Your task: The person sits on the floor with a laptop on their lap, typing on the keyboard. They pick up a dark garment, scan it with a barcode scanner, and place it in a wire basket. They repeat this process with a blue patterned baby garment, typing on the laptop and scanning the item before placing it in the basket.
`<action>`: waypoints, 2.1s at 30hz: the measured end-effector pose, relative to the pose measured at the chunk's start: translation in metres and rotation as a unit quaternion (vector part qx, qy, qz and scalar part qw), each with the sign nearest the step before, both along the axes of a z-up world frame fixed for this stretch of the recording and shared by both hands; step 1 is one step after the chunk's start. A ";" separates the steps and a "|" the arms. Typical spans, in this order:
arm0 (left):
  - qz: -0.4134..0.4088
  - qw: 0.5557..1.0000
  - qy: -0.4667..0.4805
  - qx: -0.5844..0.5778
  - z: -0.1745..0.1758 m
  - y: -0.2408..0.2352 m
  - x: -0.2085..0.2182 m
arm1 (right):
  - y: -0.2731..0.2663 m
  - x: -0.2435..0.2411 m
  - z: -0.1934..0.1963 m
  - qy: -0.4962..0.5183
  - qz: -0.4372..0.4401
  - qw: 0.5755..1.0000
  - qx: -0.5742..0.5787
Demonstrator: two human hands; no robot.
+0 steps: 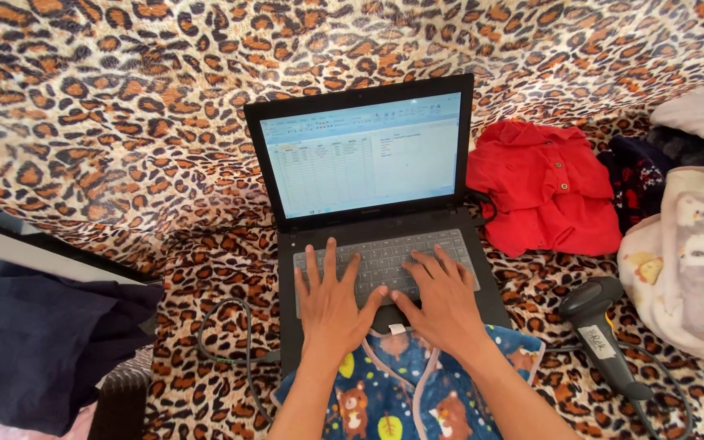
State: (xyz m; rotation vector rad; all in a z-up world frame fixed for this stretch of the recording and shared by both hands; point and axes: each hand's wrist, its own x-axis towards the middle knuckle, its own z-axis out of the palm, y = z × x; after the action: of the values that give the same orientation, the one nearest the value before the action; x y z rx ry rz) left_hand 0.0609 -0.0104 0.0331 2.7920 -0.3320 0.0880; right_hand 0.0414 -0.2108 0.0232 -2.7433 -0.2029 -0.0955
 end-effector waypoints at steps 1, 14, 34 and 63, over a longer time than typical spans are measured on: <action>0.010 0.999 0.032 -0.011 -0.001 -0.001 0.001 | 0.000 0.001 0.000 -0.008 0.001 1.000 -0.002; 0.047 0.986 -0.129 -0.099 -0.017 0.020 -0.037 | 0.003 0.006 -0.003 -0.057 -0.010 0.998 -0.003; 0.128 0.983 -0.128 -0.008 -0.020 0.012 -0.038 | -0.031 -0.061 -0.005 -0.064 -0.073 0.995 -0.031; 0.062 0.982 -0.149 -0.095 -0.029 0.013 -0.036 | 0.022 -0.009 0.017 -0.022 0.027 0.999 0.025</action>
State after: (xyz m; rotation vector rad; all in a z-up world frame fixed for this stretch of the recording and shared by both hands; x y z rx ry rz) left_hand 0.0254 0.0024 0.0044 2.6049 -0.2052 0.5421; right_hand 0.0320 -0.1886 0.0406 -2.6848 -0.2819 -0.1455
